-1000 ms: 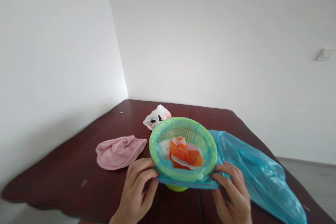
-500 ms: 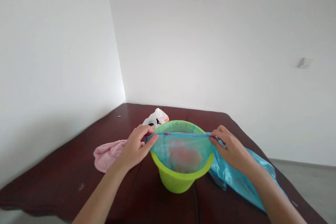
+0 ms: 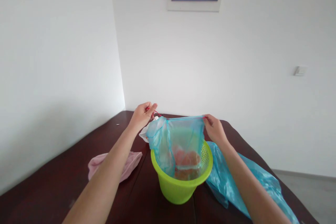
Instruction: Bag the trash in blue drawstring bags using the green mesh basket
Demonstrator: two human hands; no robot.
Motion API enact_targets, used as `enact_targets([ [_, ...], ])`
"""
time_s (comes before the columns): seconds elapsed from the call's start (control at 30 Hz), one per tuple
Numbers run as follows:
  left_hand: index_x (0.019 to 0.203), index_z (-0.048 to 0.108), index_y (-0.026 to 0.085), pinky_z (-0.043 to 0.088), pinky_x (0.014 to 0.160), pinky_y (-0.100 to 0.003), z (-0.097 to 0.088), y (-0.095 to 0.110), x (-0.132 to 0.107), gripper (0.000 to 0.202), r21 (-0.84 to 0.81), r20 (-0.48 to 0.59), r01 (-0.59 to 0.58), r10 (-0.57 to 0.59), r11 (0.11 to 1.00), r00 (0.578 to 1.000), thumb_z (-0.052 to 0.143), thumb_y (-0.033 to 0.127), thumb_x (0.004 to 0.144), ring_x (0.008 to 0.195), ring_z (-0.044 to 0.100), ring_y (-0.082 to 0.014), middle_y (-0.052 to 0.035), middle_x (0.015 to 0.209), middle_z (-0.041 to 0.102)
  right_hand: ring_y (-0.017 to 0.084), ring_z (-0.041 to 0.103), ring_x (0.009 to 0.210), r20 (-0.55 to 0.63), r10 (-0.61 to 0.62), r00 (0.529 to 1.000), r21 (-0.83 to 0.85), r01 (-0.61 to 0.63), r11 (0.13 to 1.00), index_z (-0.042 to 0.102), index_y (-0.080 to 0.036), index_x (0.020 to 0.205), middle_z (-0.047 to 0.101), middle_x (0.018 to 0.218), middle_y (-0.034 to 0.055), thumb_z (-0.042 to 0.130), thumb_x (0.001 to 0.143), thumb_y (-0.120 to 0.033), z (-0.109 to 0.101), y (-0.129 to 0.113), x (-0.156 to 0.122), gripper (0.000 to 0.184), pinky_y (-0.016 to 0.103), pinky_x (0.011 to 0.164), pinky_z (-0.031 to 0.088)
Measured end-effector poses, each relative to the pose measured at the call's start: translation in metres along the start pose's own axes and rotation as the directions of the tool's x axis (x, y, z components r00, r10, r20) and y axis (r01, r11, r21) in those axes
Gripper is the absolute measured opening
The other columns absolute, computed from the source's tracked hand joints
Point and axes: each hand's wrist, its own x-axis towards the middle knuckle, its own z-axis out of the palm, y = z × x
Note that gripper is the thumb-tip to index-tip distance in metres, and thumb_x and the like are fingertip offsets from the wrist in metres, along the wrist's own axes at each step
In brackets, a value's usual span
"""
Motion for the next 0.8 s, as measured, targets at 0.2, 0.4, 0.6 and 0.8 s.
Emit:
enact_targets([
  [0.2, 0.082, 0.061, 0.022, 0.074, 0.1, -0.04, 0.005, 0.044, -0.022, 0.079, -0.314, -0.032, -0.147, 0.145, 0.938, 0.989, 0.087, 0.095, 0.094, 0.101, 0.087, -0.0266, -0.012, 0.103, 0.087, 0.029, 0.089, 0.119, -0.156, -0.068, 0.985, 0.44, 0.131, 0.888, 0.088, -0.027, 0.122, 0.093, 0.132, 0.0118, 0.076, 0.114, -0.05, 0.003, -0.027, -0.01, 0.027, 0.047, 0.108, 0.07],
  [0.4, 0.097, 0.076, 0.021, 0.071, 0.119, -0.05, 0.009, 0.08, -0.052, 0.058, -0.311, -0.243, -0.376, 0.309, 0.873, 0.919, 0.064, 0.071, 0.123, 0.13, 0.086, -0.032, -0.0136, 0.124, 0.091, 0.027, 0.088, 0.122, -0.402, -0.109, 0.909, 0.42, 0.288, 0.861, 0.084, -0.024, 0.12, 0.09, 0.135, 0.0141, 0.088, 0.111, -0.044, 0.006, -0.07, -0.014, 0.022, 0.05, 0.112, 0.073],
  [0.6, 0.113, 0.083, 0.024, 0.074, 0.113, -0.042, 0.013, 0.079, -0.069, 0.016, -0.125, -0.456, -0.505, 0.403, 0.854, 0.793, 0.096, 0.03, 0.106, 0.126, 0.087, -0.0266, -0.0085, 0.13, 0.089, 0.02, 0.084, 0.101, -0.604, -0.123, 0.787, 0.395, 0.43, 0.812, 0.076, -0.026, 0.108, 0.081, 0.115, 0.004, 0.102, 0.102, -0.04, 0.003, -0.08, -0.026, 0.03, 0.039, 0.096, 0.074],
  [0.8, 0.093, 0.072, 0.024, 0.076, 0.089, -0.034, 0.004, 0.078, -0.076, 0.034, -0.16, -0.556, -0.52, 0.358, 0.839, 0.75, 0.104, 0.034, 0.1, 0.09, 0.078, -0.0147, 0.0017, 0.102, 0.071, 0.027, 0.085, 0.086, -0.506, -0.027, 0.862, 0.523, 0.332, 0.785, 0.089, -0.025, 0.098, 0.085, 0.096, 0.0079, 0.074, 0.12, -0.062, -0.007, -0.086, -0.042, 0.046, 0.045, 0.082, 0.072],
])
